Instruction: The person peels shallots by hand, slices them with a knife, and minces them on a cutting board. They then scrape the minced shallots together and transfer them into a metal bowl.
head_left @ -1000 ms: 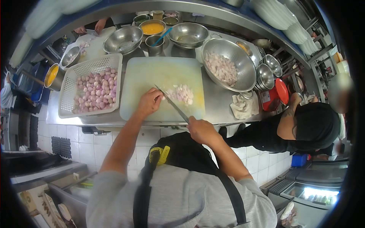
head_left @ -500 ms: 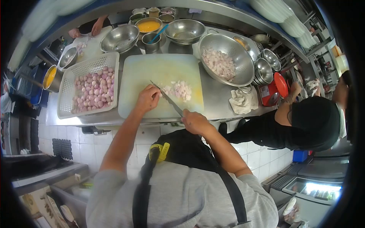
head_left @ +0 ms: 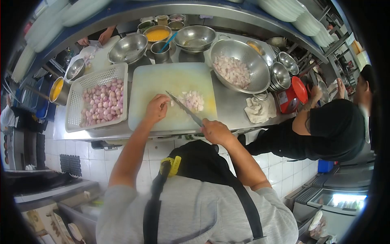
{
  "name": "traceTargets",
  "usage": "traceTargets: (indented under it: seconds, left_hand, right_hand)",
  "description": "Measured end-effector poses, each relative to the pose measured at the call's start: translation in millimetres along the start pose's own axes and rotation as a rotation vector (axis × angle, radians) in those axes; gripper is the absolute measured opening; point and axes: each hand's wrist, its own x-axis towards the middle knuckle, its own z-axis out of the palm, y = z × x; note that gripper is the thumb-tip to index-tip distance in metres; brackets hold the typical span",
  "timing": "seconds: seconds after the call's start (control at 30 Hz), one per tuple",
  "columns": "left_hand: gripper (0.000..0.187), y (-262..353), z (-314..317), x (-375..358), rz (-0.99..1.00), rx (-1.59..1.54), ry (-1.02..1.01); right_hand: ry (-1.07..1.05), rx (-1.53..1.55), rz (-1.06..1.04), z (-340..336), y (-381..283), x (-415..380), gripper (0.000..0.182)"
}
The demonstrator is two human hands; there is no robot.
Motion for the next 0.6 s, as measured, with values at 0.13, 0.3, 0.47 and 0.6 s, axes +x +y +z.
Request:
traceTargets:
  seconds: [0.13,0.3,0.47,0.6]
  left_hand:
    - [0.014,3.3,-0.6,3.6,0.058,-0.001,-0.073]
    - [0.013,6.6,1.3,3.2,0.115,0.021,-0.058]
    - [0.012,12.0,-0.4,6.3,0.169,0.057,-0.061]
    - [0.011,15.9,-0.6,5.0,0.182,0.056,-0.033]
  right_hand:
    - [-0.004,-0.046,0.022,3.4,-8.7,2.2,0.026]
    - [0.0,-0.07,0.026,8.5,-13.9,2.4,0.023]
    - [0.011,-0.053,0.014,6.9,-11.7,3.3,0.022]
    - [0.023,-0.068,0.033,10.0,-11.1,4.7,0.021]
